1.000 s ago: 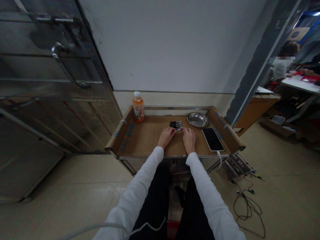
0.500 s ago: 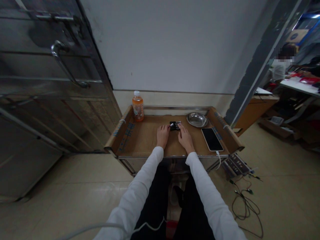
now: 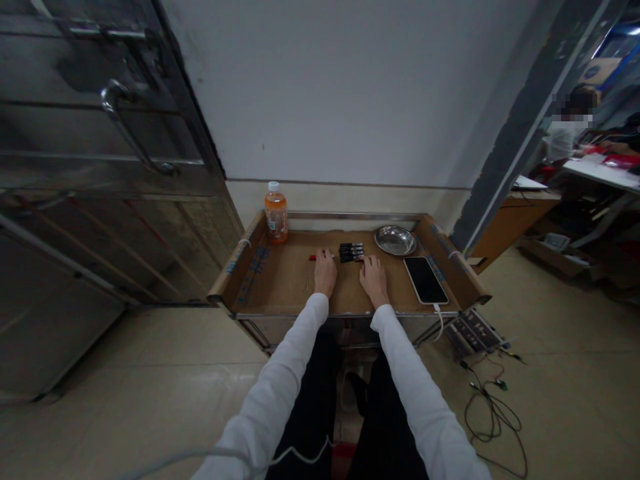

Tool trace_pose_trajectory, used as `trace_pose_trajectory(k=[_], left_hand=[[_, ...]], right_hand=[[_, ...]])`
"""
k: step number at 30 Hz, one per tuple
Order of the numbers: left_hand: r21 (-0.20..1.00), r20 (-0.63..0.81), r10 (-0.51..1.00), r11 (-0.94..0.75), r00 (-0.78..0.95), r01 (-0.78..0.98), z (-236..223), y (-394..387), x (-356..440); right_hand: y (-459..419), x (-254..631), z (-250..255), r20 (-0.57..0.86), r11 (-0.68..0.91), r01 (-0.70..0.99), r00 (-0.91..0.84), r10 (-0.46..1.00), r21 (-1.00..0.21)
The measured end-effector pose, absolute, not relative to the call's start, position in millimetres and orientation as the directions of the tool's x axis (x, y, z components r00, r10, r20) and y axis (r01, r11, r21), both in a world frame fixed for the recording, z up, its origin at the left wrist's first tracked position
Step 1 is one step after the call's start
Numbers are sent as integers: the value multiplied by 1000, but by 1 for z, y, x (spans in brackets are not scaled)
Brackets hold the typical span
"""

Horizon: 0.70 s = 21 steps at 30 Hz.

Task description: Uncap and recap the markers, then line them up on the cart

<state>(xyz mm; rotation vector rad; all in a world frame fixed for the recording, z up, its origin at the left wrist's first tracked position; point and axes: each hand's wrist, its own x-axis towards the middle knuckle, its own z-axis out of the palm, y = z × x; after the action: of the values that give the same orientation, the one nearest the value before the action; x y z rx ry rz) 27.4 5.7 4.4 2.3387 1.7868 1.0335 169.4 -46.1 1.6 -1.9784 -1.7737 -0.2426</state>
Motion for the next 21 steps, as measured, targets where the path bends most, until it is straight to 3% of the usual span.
trace_pose_trajectory(k=[3, 6, 12, 21], left_hand=[[380, 470, 797, -570, 379, 728, 4, 7, 28], [400, 439, 753, -652, 490, 644, 2, 11, 26], [486, 444, 775, -630, 450, 606, -1, 13, 26], [522, 401, 810, -586, 429, 620, 2, 14, 25]], right_hand=[[-46, 170, 0, 452, -36, 974, 136, 882, -222], [-45, 171, -3, 464, -25, 971, 136, 875, -237], [-44, 174, -6, 476, 33, 965, 98, 874, -260], [-45, 173, -4, 471, 12, 974, 99, 877, -228]])
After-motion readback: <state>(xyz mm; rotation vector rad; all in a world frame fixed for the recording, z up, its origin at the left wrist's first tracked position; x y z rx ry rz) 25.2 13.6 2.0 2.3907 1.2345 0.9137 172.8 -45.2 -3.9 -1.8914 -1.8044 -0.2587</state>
